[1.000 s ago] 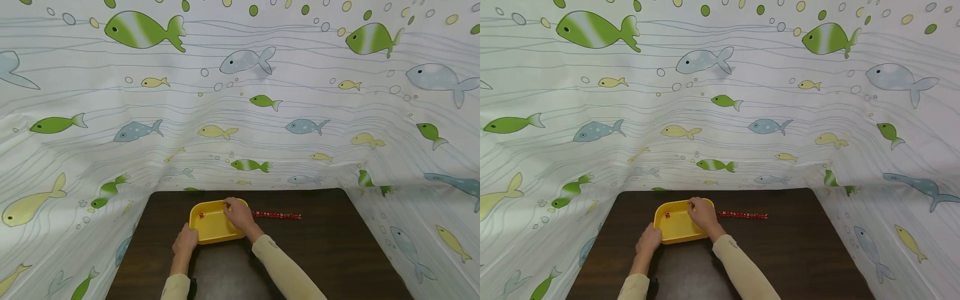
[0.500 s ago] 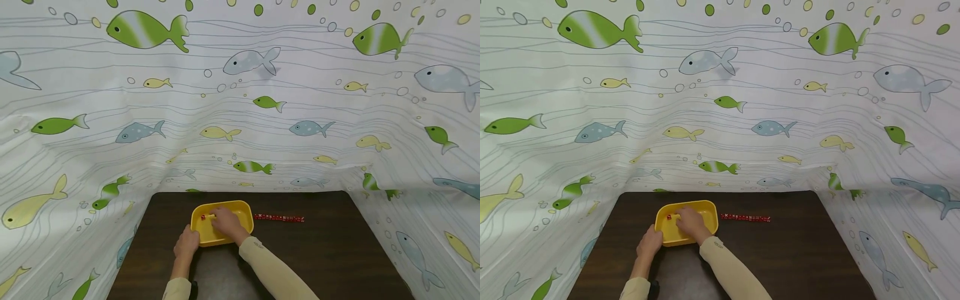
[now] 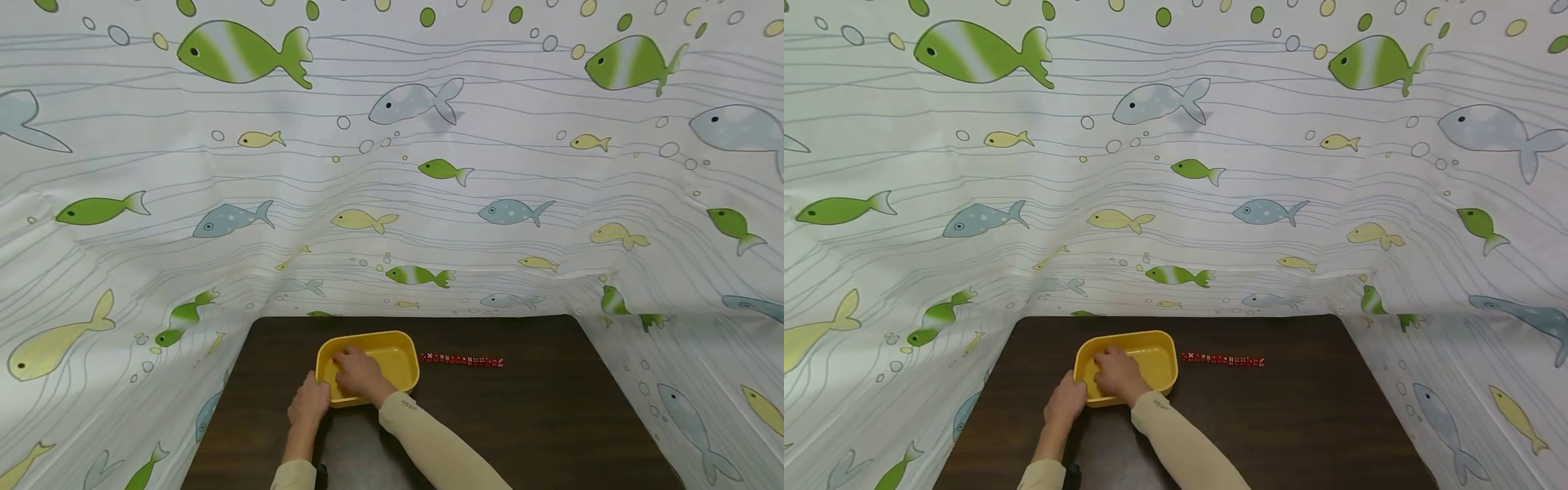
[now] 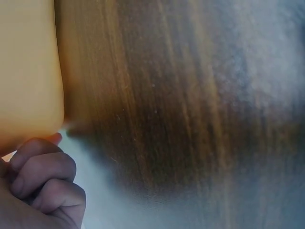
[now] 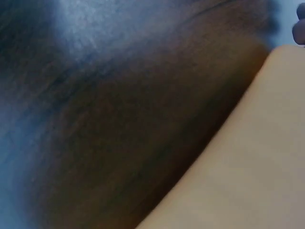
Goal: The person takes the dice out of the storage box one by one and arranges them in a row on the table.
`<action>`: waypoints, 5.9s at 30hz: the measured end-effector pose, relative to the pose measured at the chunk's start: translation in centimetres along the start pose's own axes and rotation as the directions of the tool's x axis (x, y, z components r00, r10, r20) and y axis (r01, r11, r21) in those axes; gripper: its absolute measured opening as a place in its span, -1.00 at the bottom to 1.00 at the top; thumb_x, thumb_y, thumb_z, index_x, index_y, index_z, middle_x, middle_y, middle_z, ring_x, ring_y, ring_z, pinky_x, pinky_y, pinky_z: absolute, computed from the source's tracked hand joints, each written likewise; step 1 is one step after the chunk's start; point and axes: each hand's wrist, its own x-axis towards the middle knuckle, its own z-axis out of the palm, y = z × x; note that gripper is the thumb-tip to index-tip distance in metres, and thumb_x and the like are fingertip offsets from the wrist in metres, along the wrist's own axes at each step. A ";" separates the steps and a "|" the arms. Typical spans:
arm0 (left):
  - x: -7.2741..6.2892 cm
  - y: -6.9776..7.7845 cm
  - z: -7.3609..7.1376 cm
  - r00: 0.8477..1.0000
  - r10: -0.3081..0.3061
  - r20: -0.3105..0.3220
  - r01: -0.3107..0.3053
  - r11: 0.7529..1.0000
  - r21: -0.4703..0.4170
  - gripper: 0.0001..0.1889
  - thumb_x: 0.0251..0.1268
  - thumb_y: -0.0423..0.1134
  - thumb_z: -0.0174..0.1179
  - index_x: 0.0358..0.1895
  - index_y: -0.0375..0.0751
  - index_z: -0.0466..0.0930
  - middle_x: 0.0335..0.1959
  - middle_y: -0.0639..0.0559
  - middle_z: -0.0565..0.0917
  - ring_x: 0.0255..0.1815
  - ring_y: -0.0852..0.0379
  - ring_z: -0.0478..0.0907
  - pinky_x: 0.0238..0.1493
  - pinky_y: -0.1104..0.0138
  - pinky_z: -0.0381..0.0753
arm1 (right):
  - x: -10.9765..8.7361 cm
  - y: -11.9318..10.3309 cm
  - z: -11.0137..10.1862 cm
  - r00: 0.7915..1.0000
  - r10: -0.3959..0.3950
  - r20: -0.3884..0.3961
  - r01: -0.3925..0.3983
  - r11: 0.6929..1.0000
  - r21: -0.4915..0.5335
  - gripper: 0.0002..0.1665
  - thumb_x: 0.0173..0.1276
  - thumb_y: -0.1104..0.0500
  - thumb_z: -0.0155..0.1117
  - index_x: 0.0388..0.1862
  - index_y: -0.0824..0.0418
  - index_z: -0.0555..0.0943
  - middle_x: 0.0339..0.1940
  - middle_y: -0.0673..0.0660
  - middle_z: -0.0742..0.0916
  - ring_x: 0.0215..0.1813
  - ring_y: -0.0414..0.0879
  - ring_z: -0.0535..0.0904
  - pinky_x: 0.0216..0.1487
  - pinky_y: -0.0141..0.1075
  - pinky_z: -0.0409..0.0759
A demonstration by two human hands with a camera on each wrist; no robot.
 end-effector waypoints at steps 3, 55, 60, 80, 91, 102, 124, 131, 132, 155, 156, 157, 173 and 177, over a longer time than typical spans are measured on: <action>0.0 0.0 0.0 1.000 0.003 -0.001 -0.003 1.000 -0.002 -0.44 0.45 -0.14 -0.17 0.38 -0.39 0.40 -0.13 -0.29 0.64 -0.29 -0.16 0.53 -0.20 -0.06 0.47 | 0.1 0.0 0.5 1.000 0.006 0.007 -0.005 1.000 -0.010 -0.46 0.51 -0.02 0.26 0.46 -0.15 0.63 0.35 -0.03 0.67 0.24 -0.08 0.57 0.35 -0.07 0.61; -0.1 -0.1 0.1 1.000 0.008 0.024 -0.008 1.000 0.000 -0.47 0.46 -0.11 -0.18 0.34 -0.36 0.39 -0.17 -0.25 0.59 -0.27 -0.14 0.49 -0.20 -0.04 0.45 | -1.5 1.6 -2.6 0.989 0.062 -0.134 -0.036 0.982 0.188 -0.76 0.49 -0.02 0.42 0.06 -0.02 0.73 -0.19 -0.12 0.77 -0.30 -0.26 0.53 -0.10 -0.32 0.63; -0.3 0.0 0.0 1.000 0.005 0.026 -0.005 1.000 -0.001 -0.43 0.43 -0.12 -0.19 0.40 -0.36 0.37 -0.07 -0.32 0.64 -0.22 -0.18 0.55 -0.12 -0.13 0.49 | -2.4 2.5 -3.3 0.986 0.041 -0.164 0.001 0.969 0.245 -0.77 0.53 -0.01 0.38 0.06 0.00 0.77 -0.16 -0.12 0.78 -0.25 -0.28 0.55 -0.07 -0.31 0.63; -0.1 -0.2 -0.1 0.998 0.007 0.058 -0.007 1.000 0.011 -0.41 0.45 -0.13 -0.21 0.41 -0.42 0.32 -0.13 -0.29 0.58 -0.22 -0.18 0.49 -0.11 -0.08 0.45 | -5.4 6.1 -4.7 0.966 0.105 -0.237 0.016 0.889 0.458 -0.77 0.57 -0.03 0.36 0.04 0.03 0.78 -0.13 -0.09 0.80 -0.18 -0.27 0.61 -0.04 -0.29 0.64; -0.2 -0.4 -0.3 0.997 0.026 0.069 -0.026 1.000 -0.006 -0.42 0.49 -0.14 -0.20 0.42 -0.44 0.31 -0.14 -0.27 0.58 -0.25 -0.16 0.49 -0.14 -0.04 0.43 | -6.3 9.2 -5.8 0.929 0.238 -0.284 -0.029 0.811 0.585 -0.80 0.55 0.01 0.40 0.00 0.05 0.79 -0.14 -0.04 0.79 -0.14 -0.19 0.62 -0.01 -0.22 0.66; -0.5 -0.1 -0.4 0.996 0.033 0.078 -0.035 0.999 0.023 -0.38 0.48 -0.12 -0.19 0.46 -0.46 0.29 -0.14 -0.28 0.58 -0.26 -0.15 0.48 -0.15 -0.01 0.42 | -8.2 12.2 -7.9 0.895 0.319 -0.311 -0.032 0.742 0.670 -0.79 0.57 0.06 0.38 0.06 0.10 0.77 -0.12 0.05 0.78 -0.16 -0.12 0.61 -0.11 -0.30 0.70; -0.9 0.1 -0.8 0.993 0.041 0.114 -0.041 0.999 0.003 -0.42 0.41 -0.11 -0.15 0.38 -0.43 0.21 -0.16 -0.29 0.52 -0.25 -0.18 0.45 -0.13 -0.03 0.37 | -12.2 22.2 -10.1 0.777 0.496 -0.388 -0.082 0.691 0.718 -0.73 0.58 0.09 0.36 0.13 0.17 0.75 -0.02 0.19 0.81 0.00 0.04 0.70 0.02 -0.05 0.67; -1.0 0.1 -0.4 0.999 0.026 0.031 -0.026 1.000 0.003 -0.45 0.51 -0.07 -0.28 0.36 -0.41 0.27 -0.16 -0.31 0.55 -0.30 -0.19 0.45 -0.15 -0.06 0.39 | -14.2 25.7 -9.7 0.751 0.543 -0.376 -0.129 0.679 0.723 -0.69 0.61 0.15 0.31 0.20 0.27 0.70 0.07 0.32 0.78 0.11 0.19 0.70 0.04 -0.01 0.68; -1.1 0.1 -0.3 0.999 0.019 0.026 -0.019 1.000 0.002 -0.45 0.51 -0.08 -0.29 0.35 -0.41 0.28 -0.16 -0.32 0.56 -0.30 -0.19 0.45 -0.15 -0.06 0.40 | -14.7 26.1 -9.6 0.747 0.553 -0.368 -0.140 0.672 0.727 -0.68 0.61 0.16 0.30 0.22 0.28 0.70 0.09 0.33 0.77 0.13 0.21 0.70 0.06 0.02 0.68; -0.8 1.0 0.3 1.000 -0.023 -0.013 0.023 1.000 -0.011 -0.34 0.54 -0.08 -0.36 0.56 -0.40 0.18 0.14 -0.46 0.57 -0.18 -0.27 0.53 -0.07 -0.16 0.46 | -18.4 31.7 -8.1 0.715 0.647 -0.267 -0.375 0.676 0.634 -0.60 0.63 0.14 0.20 0.33 0.24 0.63 0.19 0.37 0.73 0.02 0.22 0.69 -0.06 0.04 0.61; -0.7 1.0 0.4 1.000 -0.023 -0.013 0.023 1.000 -0.008 -0.34 0.54 -0.08 -0.36 0.56 -0.39 0.17 0.15 -0.45 0.58 -0.17 -0.27 0.53 -0.07 -0.16 0.47 | -18.4 31.8 -8.0 0.717 0.645 -0.263 -0.381 0.679 0.628 -0.60 0.63 0.14 0.19 0.33 0.25 0.63 0.19 0.37 0.73 0.01 0.22 0.69 -0.06 0.05 0.61; -0.7 1.1 0.4 1.000 -0.022 -0.012 0.022 1.000 -0.010 -0.34 0.54 -0.08 -0.37 0.57 -0.39 0.17 0.15 -0.46 0.57 -0.17 -0.27 0.53 -0.07 -0.16 0.47 | -18.4 31.9 -7.9 0.720 0.644 -0.259 -0.386 0.681 0.622 -0.60 0.63 0.15 0.18 0.33 0.25 0.63 0.19 0.37 0.72 0.01 0.22 0.68 -0.05 0.07 0.60; -0.9 0.6 0.7 0.999 -0.041 -0.029 0.040 0.999 -0.016 -0.35 0.57 -0.06 -0.36 0.60 -0.31 0.16 0.24 -0.44 0.55 -0.08 -0.29 0.52 0.02 -0.21 0.46 | -18.1 32.5 -7.3 0.759 0.612 -0.223 -0.433 0.730 0.530 -0.62 0.60 0.16 0.20 0.32 0.17 0.64 0.10 0.25 0.73 -0.21 0.06 0.62 -0.26 -0.10 0.49; -0.7 0.6 0.7 0.999 -0.029 -0.025 0.028 1.000 -0.011 -0.35 0.57 -0.06 -0.37 0.58 -0.32 0.18 0.20 -0.44 0.56 -0.10 -0.29 0.51 -0.01 -0.20 0.46 | -18.4 32.2 -7.2 0.767 0.603 -0.219 -0.430 0.736 0.523 -0.58 0.60 0.18 0.21 0.36 0.18 0.60 0.11 0.25 0.71 -0.18 0.07 0.60 -0.21 -0.05 0.50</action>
